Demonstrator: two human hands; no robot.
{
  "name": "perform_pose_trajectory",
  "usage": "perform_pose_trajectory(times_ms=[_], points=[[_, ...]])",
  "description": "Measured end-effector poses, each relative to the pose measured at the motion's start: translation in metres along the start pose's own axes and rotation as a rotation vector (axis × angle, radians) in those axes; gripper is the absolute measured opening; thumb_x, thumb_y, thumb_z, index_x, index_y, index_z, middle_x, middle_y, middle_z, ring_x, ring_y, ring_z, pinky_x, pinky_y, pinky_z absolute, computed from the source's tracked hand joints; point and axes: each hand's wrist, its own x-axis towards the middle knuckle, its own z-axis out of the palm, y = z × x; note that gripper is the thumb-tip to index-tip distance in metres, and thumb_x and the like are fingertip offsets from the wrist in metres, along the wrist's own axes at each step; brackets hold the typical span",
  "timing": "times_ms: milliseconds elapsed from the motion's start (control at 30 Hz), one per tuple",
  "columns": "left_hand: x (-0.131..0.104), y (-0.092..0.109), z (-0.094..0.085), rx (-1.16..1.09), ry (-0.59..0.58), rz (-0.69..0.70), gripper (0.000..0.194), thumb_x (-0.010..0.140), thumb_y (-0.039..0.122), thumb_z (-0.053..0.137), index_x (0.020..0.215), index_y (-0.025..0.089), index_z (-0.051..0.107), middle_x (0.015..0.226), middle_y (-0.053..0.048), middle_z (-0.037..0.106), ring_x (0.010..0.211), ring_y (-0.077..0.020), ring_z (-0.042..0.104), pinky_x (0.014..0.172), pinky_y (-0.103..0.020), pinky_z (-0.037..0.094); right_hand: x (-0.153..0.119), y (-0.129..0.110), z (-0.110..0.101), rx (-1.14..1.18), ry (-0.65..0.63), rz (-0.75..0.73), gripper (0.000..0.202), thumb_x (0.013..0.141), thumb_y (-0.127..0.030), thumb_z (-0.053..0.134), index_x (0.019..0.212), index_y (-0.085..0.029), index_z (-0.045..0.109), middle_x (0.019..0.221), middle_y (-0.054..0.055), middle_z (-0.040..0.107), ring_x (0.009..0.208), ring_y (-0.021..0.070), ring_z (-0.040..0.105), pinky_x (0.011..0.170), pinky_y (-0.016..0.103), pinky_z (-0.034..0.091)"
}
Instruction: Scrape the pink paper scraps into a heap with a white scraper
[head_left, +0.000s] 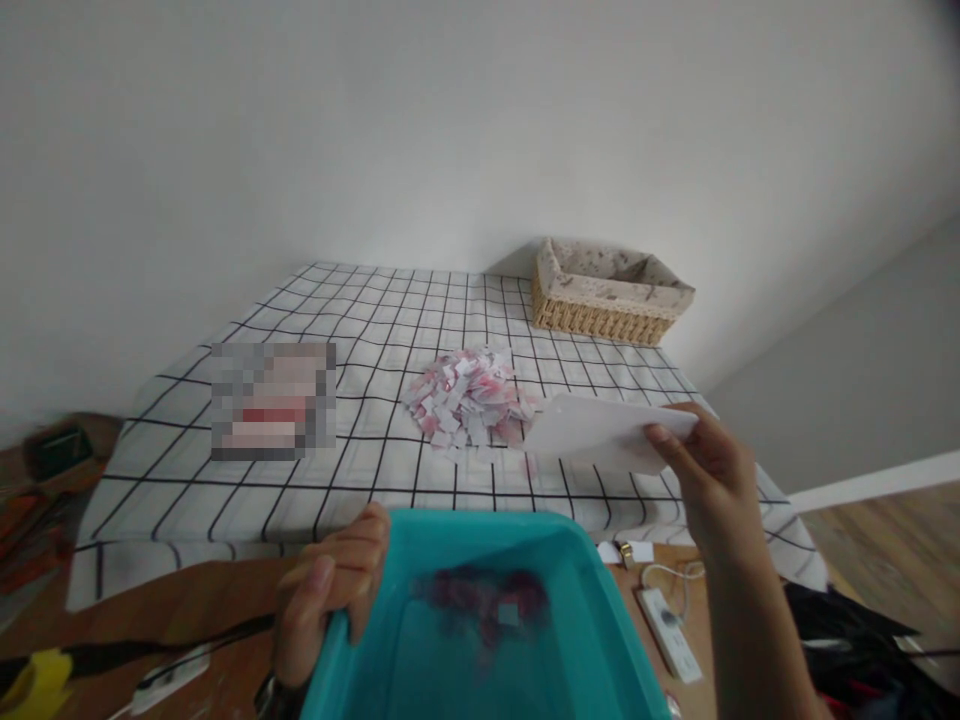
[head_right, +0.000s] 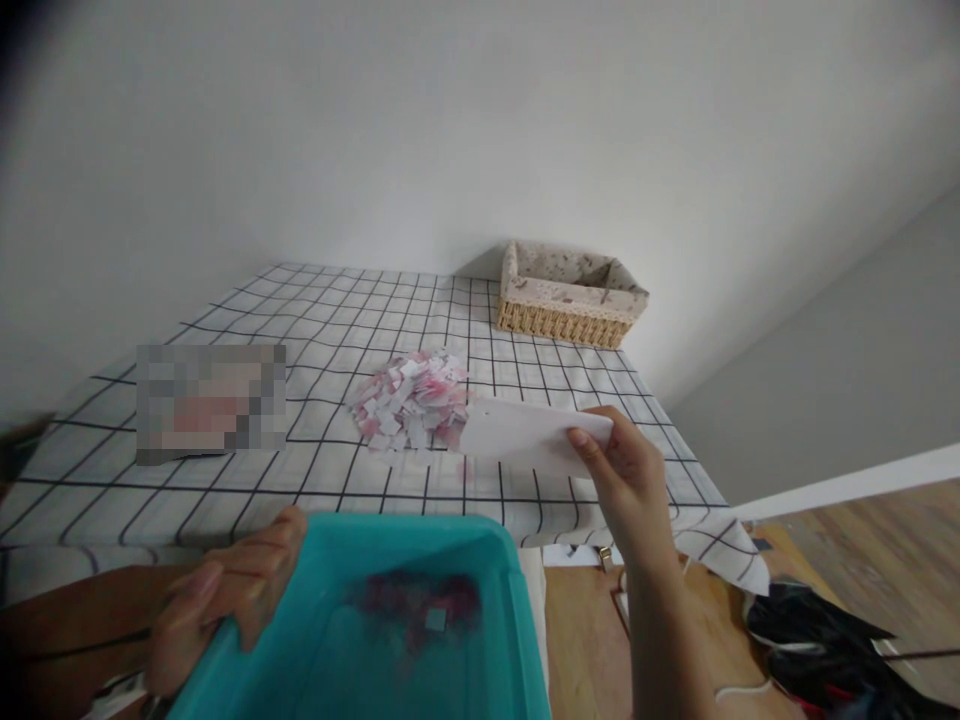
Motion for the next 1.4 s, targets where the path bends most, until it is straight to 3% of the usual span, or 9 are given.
perform_pose_trajectory(times_ms=[167, 333, 500, 567, 833, 1200, 1400], points=[[-0.001, 0.000, 0.001, -0.023, 0.006, -0.017, 0.059, 0.096, 0.028, 0.018, 0.040, 0.015, 0.033, 0.036, 0.003, 0.038, 0.039, -0.0107, 0.035, 0.058, -0.033, 0.034, -0.003, 0.001, -0.004, -0.042, -0.037, 0.007, 0.012, 0.081, -0.036, 0.059, 0.076, -0.025, 0.057, 0.064, 0.000, 0.050, 0.057, 0.0163, 0.044, 0.049, 0.029, 0.032], [-0.004, -0.002, 0.000, -0.031, 0.020, -0.040, 0.058, 0.096, 0.026, 0.016, 0.040, 0.015, 0.031, 0.036, 0.003, 0.037, 0.039, -0.0115, 0.036, 0.062, -0.035, 0.034, -0.007, 0.011, -0.002, 0.021, 0.064, 0.056, 0.014, 0.080, -0.038, 0.060, 0.077, -0.025, 0.058, 0.064, 0.000, 0.051, 0.057, 0.0162, 0.045, 0.049, 0.028, 0.032], [-0.003, 0.000, -0.002, -0.039, 0.069, -0.081, 0.059, 0.096, 0.024, 0.016, 0.040, 0.016, 0.032, 0.035, 0.003, 0.037, 0.037, -0.0112, 0.036, 0.062, -0.035, 0.036, -0.008, 0.016, 0.002, 0.055, 0.055, 0.084, 0.014, 0.080, -0.037, 0.060, 0.076, -0.024, 0.057, 0.065, 0.000, 0.052, 0.060, 0.0153, 0.047, 0.051, 0.026, 0.034], [-0.003, -0.001, -0.003, -0.020, 0.037, -0.064, 0.059, 0.096, 0.025, 0.018, 0.040, 0.016, 0.032, 0.034, 0.003, 0.039, 0.036, -0.0110, 0.038, 0.061, -0.035, 0.037, -0.009, 0.017, 0.003, 0.056, 0.064, 0.098, 0.017, 0.079, -0.038, 0.060, 0.075, -0.022, 0.056, 0.063, 0.000, 0.052, 0.058, 0.0150, 0.046, 0.049, 0.026, 0.033], [-0.003, -0.003, -0.001, -0.056, 0.059, 0.001, 0.056, 0.093, 0.027, 0.028, 0.038, 0.016, 0.032, 0.034, 0.005, 0.039, 0.035, -0.0092, 0.038, 0.056, -0.033, 0.038, -0.013, 0.013, 0.004, 0.055, 0.216, 0.129, 0.020, 0.076, -0.040, 0.063, 0.076, -0.021, 0.057, 0.065, -0.001, 0.053, 0.061, 0.0151, 0.047, 0.053, 0.026, 0.033], [-0.009, 0.001, 0.002, 0.152, -0.011, 0.035, 0.058, 0.097, 0.024, 0.019, 0.040, 0.016, 0.032, 0.035, 0.005, 0.042, 0.037, -0.0094, 0.045, 0.069, -0.032, 0.042, -0.022, 0.001, 0.010, 0.015, 0.165, 0.091, 0.019, 0.080, -0.039, 0.057, 0.078, -0.021, 0.055, 0.067, -0.001, 0.052, 0.062, 0.0142, 0.046, 0.054, 0.025, 0.033], [-0.014, -0.003, 0.012, 0.151, 0.044, 0.017, 0.059, 0.097, 0.023, 0.019, 0.039, 0.016, 0.032, 0.035, 0.005, 0.041, 0.039, -0.0096, 0.044, 0.063, -0.031, 0.041, -0.027, -0.006, 0.011, -0.019, 0.189, 0.096, 0.018, 0.080, -0.038, 0.059, 0.078, -0.020, 0.055, 0.063, -0.002, 0.050, 0.058, 0.0132, 0.045, 0.051, 0.024, 0.032]])
